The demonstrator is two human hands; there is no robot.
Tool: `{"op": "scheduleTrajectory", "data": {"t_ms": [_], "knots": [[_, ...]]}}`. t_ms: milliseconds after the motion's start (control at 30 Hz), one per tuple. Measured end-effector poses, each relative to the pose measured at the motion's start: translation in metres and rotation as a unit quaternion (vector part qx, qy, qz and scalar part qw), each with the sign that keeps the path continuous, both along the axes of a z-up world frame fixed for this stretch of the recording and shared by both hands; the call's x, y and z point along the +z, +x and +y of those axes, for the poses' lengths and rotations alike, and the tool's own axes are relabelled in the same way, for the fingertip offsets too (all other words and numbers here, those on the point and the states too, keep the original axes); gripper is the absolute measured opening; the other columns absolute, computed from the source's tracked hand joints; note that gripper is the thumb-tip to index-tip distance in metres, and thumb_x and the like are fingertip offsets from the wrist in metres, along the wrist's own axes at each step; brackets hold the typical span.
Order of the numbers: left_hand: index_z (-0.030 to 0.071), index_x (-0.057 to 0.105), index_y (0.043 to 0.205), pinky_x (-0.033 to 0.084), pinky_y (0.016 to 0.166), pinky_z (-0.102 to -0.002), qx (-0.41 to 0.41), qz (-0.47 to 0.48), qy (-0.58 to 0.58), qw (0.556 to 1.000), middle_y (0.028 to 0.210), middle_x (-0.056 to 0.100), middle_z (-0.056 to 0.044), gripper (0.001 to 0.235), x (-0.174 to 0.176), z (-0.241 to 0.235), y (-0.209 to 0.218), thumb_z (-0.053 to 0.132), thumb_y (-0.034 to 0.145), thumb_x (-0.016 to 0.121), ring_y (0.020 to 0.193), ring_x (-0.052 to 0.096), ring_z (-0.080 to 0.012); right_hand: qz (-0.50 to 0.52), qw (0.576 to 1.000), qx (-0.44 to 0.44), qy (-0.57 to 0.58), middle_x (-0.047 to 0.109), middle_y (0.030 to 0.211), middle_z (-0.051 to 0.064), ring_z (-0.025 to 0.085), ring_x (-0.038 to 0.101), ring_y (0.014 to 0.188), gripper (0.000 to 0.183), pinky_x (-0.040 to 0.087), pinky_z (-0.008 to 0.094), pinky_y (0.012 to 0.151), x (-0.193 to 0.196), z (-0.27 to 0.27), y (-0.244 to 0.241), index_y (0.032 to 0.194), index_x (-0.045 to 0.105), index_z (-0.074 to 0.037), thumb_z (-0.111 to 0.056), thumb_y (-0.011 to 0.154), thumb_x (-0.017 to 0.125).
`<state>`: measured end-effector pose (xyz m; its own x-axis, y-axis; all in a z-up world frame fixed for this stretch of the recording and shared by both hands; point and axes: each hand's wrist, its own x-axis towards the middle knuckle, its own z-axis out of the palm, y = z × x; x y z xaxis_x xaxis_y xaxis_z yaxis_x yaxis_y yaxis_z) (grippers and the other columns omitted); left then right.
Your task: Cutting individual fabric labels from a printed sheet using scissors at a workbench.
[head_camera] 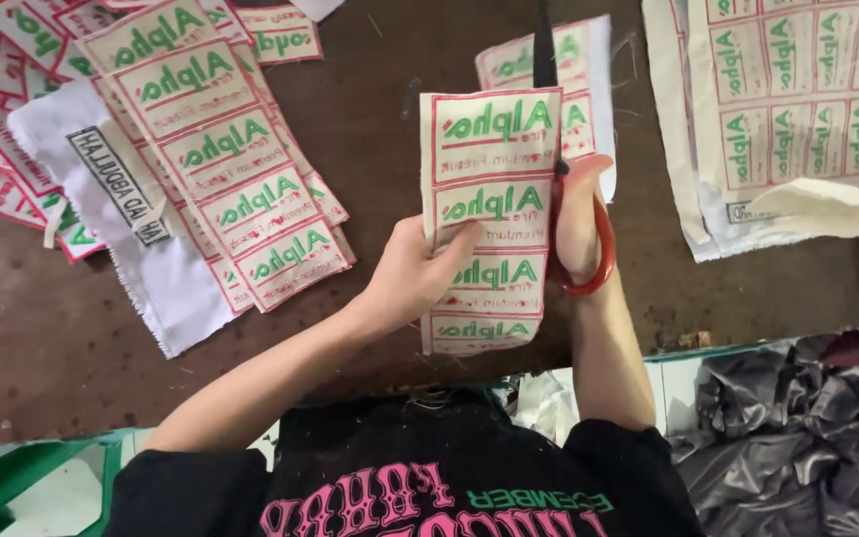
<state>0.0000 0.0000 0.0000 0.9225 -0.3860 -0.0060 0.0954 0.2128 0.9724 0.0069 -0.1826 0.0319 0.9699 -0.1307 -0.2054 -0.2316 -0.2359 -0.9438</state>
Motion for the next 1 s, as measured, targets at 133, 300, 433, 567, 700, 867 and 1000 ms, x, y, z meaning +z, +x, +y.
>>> {"op": "scheduleTrajectory", "data": {"t_ms": [133, 300, 433, 567, 700, 867, 1000], "knots": [[0.008, 0.077, 0.095, 0.059, 0.067, -0.026, 0.04, 0.008, -0.005, 0.999, 0.074, 0.074, -0.003, 0.012, 0.013, 0.013, 0.003, 0.013, 0.098, 0.067, 0.068, 0.06, -0.0034, 0.001, 1.0, 0.013, -0.003, 0.053, 0.058, 0.01, 0.019, 0.055, 0.041, 0.08, 0.04, 0.033, 0.021, 0.012, -0.009, -0.002, 0.079, 0.061, -0.004, -0.065, 0.103, 0.015], [0.006, 0.071, 0.107, 0.057, 0.076, -0.029, 0.161, -0.008, -0.025, 0.987, 0.086, 0.071, -0.001, 0.012, 0.041, 0.045, 0.004, 0.013, 0.097, 0.07, 0.078, 0.062, -0.0079, 0.038, 0.965, 0.059, -0.253, 0.063, 0.063, 0.014, 0.027, 0.067, 0.059, 0.053, 0.056, 0.041, 0.049, 0.02, -0.063, -0.001, 0.104, 0.072, -0.006, -0.05, 0.115, 0.044], [0.003, 0.062, 0.127, 0.069, 0.087, -0.038, 0.132, -0.014, 0.025, 0.991, 0.123, 0.073, -0.013, 0.033, -0.004, 0.108, 0.039, 0.017, 0.098, 0.057, 0.106, 0.076, -0.0248, 0.009, 0.883, 0.02, -0.469, 0.068, 0.074, 0.014, 0.037, 0.064, 0.069, 0.06, 0.045, 0.046, 0.064, -0.014, -0.094, 0.014, 0.087, 0.061, -0.004, -0.057, 0.113, 0.055], [0.004, 0.055, 0.131, 0.056, 0.093, -0.045, 0.246, -0.165, 0.133, 0.946, 0.109, 0.068, -0.014, 0.031, -0.048, 0.157, 0.069, 0.004, 0.101, 0.063, 0.101, 0.066, -0.0235, -0.061, 0.803, 0.005, -0.593, 0.073, 0.089, 0.027, 0.048, 0.073, 0.084, 0.062, 0.057, 0.056, 0.078, -0.084, -0.121, 0.041, 0.115, 0.071, 0.0, -0.06, 0.111, 0.06], [-0.001, 0.048, 0.131, 0.049, 0.086, -0.064, 0.31, -0.225, 0.317, 0.868, 0.108, 0.065, -0.034, 0.035, -0.062, 0.177, 0.084, 0.006, 0.101, 0.066, 0.105, 0.064, -0.0559, 0.022, 0.803, -0.01, -0.595, 0.069, 0.111, 0.025, 0.051, 0.072, 0.094, 0.049, 0.057, 0.059, 0.085, -0.09, -0.098, 0.051, 0.13, 0.061, -0.009, -0.044, 0.097, 0.06], [0.001, 0.052, 0.127, 0.052, 0.082, -0.06, 0.358, -0.24, 0.421, 0.798, 0.101, 0.065, -0.031, 0.032, -0.082, 0.176, 0.079, 0.009, 0.1, 0.068, 0.097, 0.065, -0.0541, 0.014, 0.808, -0.025, -0.588, 0.063, 0.112, 0.017, 0.048, 0.073, 0.091, 0.055, 0.057, 0.056, 0.085, -0.12, -0.115, 0.056, 0.132, 0.058, -0.017, -0.055, 0.092, 0.06], [-0.009, 0.055, 0.136, 0.042, 0.102, -0.052, 0.362, -0.373, 0.513, 0.684, 0.123, 0.055, -0.028, 0.051, -0.094, 0.187, 0.072, 0.01, 0.095, 0.078, 0.114, 0.054, -0.048, -0.05, 0.8, -0.041, -0.597, 0.06, 0.105, 0.012, 0.045, 0.073, 0.087, 0.051, 0.058, 0.055, 0.081, -0.12, -0.113, 0.051, 0.132, 0.06, -0.022, -0.048, 0.088, 0.066]]}}
